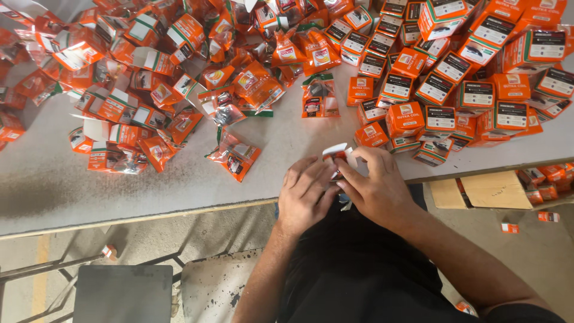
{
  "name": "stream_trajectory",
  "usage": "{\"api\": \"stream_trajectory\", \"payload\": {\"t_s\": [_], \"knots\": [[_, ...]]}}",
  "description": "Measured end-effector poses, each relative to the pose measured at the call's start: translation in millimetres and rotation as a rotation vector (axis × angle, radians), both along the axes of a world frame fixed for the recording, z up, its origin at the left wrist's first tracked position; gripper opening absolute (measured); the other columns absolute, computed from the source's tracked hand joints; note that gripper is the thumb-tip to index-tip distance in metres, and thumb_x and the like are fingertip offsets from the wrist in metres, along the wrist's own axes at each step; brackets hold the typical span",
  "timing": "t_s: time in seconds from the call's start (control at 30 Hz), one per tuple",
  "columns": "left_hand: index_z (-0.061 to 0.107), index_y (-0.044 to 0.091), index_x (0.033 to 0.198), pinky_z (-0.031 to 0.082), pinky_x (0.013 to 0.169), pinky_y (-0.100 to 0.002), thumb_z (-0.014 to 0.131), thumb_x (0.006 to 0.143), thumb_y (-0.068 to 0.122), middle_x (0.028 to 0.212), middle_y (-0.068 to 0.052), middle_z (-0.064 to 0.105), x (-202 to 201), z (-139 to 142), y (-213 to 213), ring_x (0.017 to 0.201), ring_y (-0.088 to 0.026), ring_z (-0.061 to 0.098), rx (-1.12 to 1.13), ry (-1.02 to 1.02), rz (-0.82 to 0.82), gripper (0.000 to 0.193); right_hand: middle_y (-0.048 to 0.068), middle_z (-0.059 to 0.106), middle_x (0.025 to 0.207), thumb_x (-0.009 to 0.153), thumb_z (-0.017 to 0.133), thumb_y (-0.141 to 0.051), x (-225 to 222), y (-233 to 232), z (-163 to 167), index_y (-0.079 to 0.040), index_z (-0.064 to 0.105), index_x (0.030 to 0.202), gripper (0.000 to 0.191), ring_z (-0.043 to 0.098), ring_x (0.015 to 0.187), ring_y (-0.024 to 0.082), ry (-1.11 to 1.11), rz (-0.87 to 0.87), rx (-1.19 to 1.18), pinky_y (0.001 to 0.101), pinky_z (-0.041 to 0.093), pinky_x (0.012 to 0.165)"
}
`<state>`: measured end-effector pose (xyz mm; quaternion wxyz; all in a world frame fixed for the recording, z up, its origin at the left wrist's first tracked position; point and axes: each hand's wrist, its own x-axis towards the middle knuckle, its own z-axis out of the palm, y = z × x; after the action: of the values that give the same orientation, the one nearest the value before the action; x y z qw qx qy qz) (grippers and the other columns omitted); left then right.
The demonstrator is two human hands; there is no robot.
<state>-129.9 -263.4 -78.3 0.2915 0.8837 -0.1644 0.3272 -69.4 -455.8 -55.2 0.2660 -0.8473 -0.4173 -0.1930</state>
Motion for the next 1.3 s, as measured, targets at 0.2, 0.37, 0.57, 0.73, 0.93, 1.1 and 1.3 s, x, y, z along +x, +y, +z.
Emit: {"api": "stream_trajectory", "payload": {"t_s": [0.2, 0.37, 0.57, 0.73, 0.93, 1.1, 1.3], "knots": [[0.067, 0.007, 0.127, 0.05, 0.107, -0.046, 0.082, 0.079, 0.006, 0.132, -0.008, 0.063, 4, 16, -4, 0.127, -0.033, 0.061, 0.036, 0.026, -0.016, 0.05, 0.012, 0.054, 0.143, 0.096, 0.072, -0.016, -11, -3, -11, -0.005, 0.054, 0.141, 0.049, 0.067, 0.11, 0.021, 0.552, -0.08, 0.523, 0.0346, 0.059, 0.093], [0.065, 0.004, 0.126, 0.052, 0.11, -0.048, 0.081, 0.081, 0.003, 0.134, -0.009, 0.063, 8, 14, -2, 0.127, -0.034, 0.063, -0.017, 0.033, -0.058, 0.048, 0.019, 0.054, 0.142, 0.091, 0.073, -0.013, -4, -1, -12, -0.005, 0.06, 0.137, 0.049, 0.063, 0.105, 0.029, 0.393, 0.081, 0.315, 0.0379, 0.056, 0.086], [0.066, 0.009, 0.117, 0.06, 0.095, -0.041, 0.083, 0.083, 0.006, 0.134, -0.015, 0.06, 4, 9, -6, 0.121, -0.034, 0.065, -0.137, 0.1, -0.019, 0.038, 0.018, 0.061, 0.132, 0.096, 0.071, -0.009, 9, 1, -26, -0.009, 0.064, 0.131, 0.036, 0.063, 0.107, 0.03, 0.234, 0.117, 0.256, 0.038, 0.054, 0.089], [0.068, 0.009, 0.111, 0.062, 0.086, -0.04, 0.086, 0.081, 0.006, 0.131, -0.013, 0.063, 3, 5, -2, 0.113, -0.032, 0.069, -0.192, 0.17, -0.045, 0.035, 0.014, 0.063, 0.113, 0.093, 0.076, -0.004, 13, 7, -41, -0.008, 0.052, 0.135, 0.049, 0.054, 0.074, 0.024, 0.94, -0.009, 0.528, 0.0361, 0.047, 0.065], [0.047, 0.008, 0.101, 0.061, 0.082, -0.038, 0.081, 0.083, 0.002, 0.14, -0.01, 0.068, 5, -5, 0, 0.107, -0.029, 0.072, -0.261, 0.291, -0.01, 0.039, 0.011, 0.063, 0.13, 0.089, 0.072, -0.001, 29, -3, -24, -0.006, 0.068, 0.126, 0.038, 0.064, 0.113, 0.025, 0.436, 0.32, 0.311, 0.0353, 0.056, 0.091], [0.042, 0.008, 0.112, 0.062, 0.087, -0.039, 0.081, 0.083, 0.001, 0.137, -0.011, 0.066, 6, -8, -2, 0.113, -0.033, 0.071, -0.276, 0.254, -0.031, 0.05, 0.014, 0.064, 0.135, 0.09, 0.074, -0.004, 27, -5, -19, -0.001, 0.066, 0.129, 0.04, 0.065, 0.122, 0.03, 0.412, 0.327, 0.287, 0.0389, 0.055, 0.098], [0.049, 0.008, 0.119, 0.061, 0.093, -0.04, 0.084, 0.086, 0.007, 0.136, -0.011, 0.065, 9, -4, -3, 0.118, -0.032, 0.07, -0.255, 0.182, -0.044, 0.048, 0.014, 0.067, 0.131, 0.095, 0.071, -0.004, 26, -1, -32, -0.003, 0.067, 0.114, 0.019, 0.073, 0.108, 0.028, 0.485, 0.307, 0.393, 0.0346, 0.062, 0.088]]}}
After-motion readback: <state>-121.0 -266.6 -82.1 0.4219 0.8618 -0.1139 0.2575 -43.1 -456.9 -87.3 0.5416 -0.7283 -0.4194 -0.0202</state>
